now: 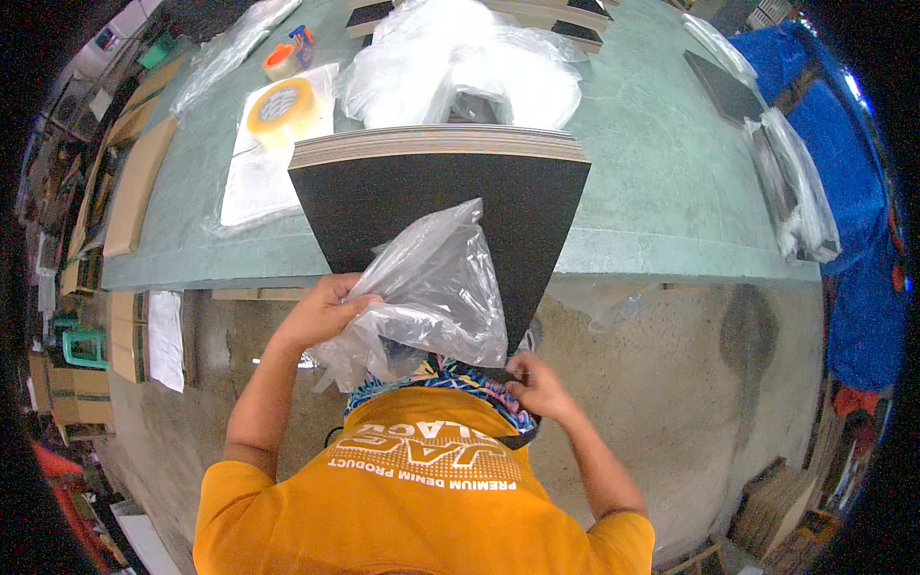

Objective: The person packs flat square items into plastic bags by hand, placing one item per bag and stacking the packed items on a table.

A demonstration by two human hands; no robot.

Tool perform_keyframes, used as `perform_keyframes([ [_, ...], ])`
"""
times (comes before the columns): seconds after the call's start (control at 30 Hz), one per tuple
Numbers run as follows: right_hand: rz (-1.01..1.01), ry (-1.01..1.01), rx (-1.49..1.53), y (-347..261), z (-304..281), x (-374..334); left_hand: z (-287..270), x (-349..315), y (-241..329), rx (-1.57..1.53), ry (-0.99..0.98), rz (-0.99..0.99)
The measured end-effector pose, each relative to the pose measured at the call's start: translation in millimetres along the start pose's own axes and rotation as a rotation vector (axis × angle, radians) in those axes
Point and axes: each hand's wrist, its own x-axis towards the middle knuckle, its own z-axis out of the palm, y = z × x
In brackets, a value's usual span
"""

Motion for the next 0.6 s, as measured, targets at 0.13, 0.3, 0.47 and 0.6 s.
perform_keyframes([
  [0.13, 0.371, 0.18, 0.21, 34, -39, -49, 0, 3, 0, 0.0, -0.047, -0.035],
  [0.3, 0.397, 0.05, -0.758, 49, -69, -62, -3, 5, 11, 0.156, -0.147, 0.026],
  [0.47, -0.486, 0.14, 0.655, -114, -60, 14, -8, 0, 27, 0.176, -0.19, 0.054],
  [0.6, -0.576, -0.067, 0.787, -149, -61, 34, -18, -19, 19, 0.448, 0.33, 0.272],
])
